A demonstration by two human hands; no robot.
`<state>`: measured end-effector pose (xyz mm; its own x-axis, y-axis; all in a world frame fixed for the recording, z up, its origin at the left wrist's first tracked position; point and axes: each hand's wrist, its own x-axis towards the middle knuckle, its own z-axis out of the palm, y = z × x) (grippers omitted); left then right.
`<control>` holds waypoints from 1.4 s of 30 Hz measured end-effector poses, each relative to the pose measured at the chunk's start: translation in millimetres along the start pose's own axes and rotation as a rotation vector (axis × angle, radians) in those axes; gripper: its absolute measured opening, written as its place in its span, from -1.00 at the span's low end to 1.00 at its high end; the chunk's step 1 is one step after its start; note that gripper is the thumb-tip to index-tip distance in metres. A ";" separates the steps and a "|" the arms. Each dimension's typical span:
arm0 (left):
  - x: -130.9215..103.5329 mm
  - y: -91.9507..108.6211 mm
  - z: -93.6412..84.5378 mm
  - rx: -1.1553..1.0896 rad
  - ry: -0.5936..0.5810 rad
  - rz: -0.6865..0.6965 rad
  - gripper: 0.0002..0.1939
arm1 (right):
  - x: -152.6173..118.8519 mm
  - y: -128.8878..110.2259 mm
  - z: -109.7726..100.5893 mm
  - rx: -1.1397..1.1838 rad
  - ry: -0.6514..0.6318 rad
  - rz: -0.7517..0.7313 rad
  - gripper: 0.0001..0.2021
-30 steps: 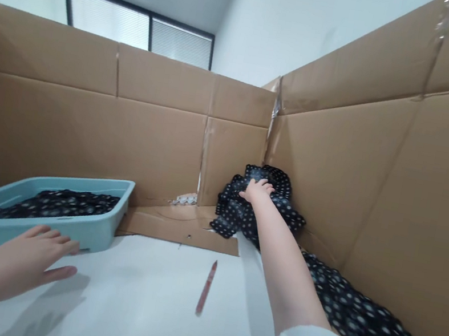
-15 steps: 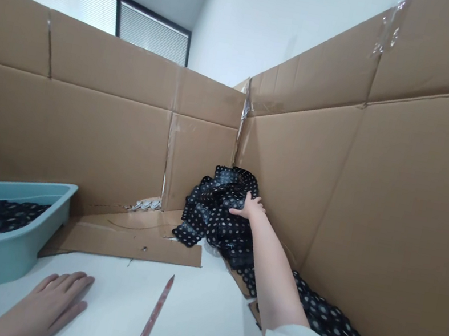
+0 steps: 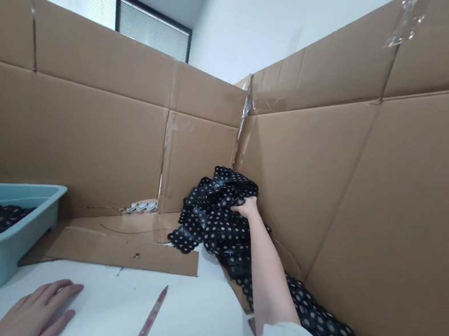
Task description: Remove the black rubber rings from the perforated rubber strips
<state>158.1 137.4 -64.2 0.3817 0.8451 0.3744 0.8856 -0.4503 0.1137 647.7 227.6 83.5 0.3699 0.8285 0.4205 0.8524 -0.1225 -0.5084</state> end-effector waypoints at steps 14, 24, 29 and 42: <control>-1.2 8.4 -9.9 -0.023 -0.003 -0.004 -0.62 | -33.2 -52.4 -2.8 -0.343 0.144 -0.305 -0.25; -1.6 16.2 -21.7 -0.050 -0.033 -0.002 -0.63 | -16.1 -98.8 12.4 -0.336 0.057 -0.045 -0.05; -2.5 16.1 -22.0 -0.047 -0.030 0.006 -0.65 | -10.3 -97.0 20.6 -0.343 0.005 0.040 0.04; -3.3 20.0 -27.7 -0.057 -0.058 0.012 -0.66 | -31.5 -87.4 38.3 -0.475 0.099 -0.040 -0.27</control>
<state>167.2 117.6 -37.6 0.4083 0.8540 0.3225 0.8650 -0.4748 0.1622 547.3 233.1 86.0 0.3476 0.7842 0.5141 0.9324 -0.3471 -0.1010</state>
